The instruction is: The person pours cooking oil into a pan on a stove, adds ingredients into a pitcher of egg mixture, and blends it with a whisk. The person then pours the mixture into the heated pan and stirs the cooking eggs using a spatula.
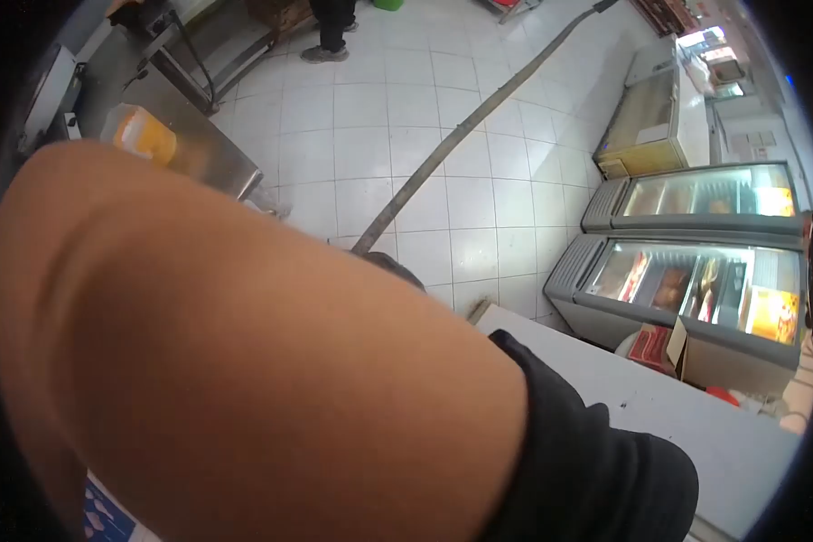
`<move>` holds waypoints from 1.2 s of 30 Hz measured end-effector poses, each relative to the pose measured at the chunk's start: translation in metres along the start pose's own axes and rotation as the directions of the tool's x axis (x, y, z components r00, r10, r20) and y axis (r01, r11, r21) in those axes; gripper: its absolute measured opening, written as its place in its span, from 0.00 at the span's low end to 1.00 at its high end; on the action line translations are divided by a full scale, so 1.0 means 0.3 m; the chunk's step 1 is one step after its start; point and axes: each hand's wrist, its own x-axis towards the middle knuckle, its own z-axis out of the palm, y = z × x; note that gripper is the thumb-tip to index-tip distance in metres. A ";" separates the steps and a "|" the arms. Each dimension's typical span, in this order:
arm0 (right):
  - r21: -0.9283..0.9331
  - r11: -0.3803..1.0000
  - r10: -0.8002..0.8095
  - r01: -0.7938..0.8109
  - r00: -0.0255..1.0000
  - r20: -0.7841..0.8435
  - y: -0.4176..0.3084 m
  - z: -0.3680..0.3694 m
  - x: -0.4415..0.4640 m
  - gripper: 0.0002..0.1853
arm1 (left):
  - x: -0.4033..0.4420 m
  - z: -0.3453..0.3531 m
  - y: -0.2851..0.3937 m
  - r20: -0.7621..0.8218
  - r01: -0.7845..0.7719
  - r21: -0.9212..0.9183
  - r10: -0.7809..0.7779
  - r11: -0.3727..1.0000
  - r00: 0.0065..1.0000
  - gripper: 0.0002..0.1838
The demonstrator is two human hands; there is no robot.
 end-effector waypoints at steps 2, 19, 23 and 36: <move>-0.008 1.000 -0.020 0.020 1.000 -0.019 -0.009 -0.012 -0.020 0.13 | -0.018 0.033 0.096 0.062 0.082 -0.169 -0.072 0.982 0.995 0.24; -0.038 0.742 0.505 -0.669 0.595 -0.625 0.381 1.205 -0.737 0.14 | 0.012 -0.129 0.507 0.065 0.227 -0.578 -0.233 0.784 0.970 0.29; -0.027 0.146 0.810 -0.989 0.104 0.577 -0.187 1.755 -1.616 0.21 | 0.029 -0.187 0.530 0.021 0.156 -0.597 -0.179 0.787 0.984 0.30; -0.086 0.476 0.524 -0.875 0.204 0.827 -0.198 1.860 -1.682 0.23 | 0.123 -0.378 0.689 -0.052 0.023 -0.159 -0.032 0.987 0.998 0.34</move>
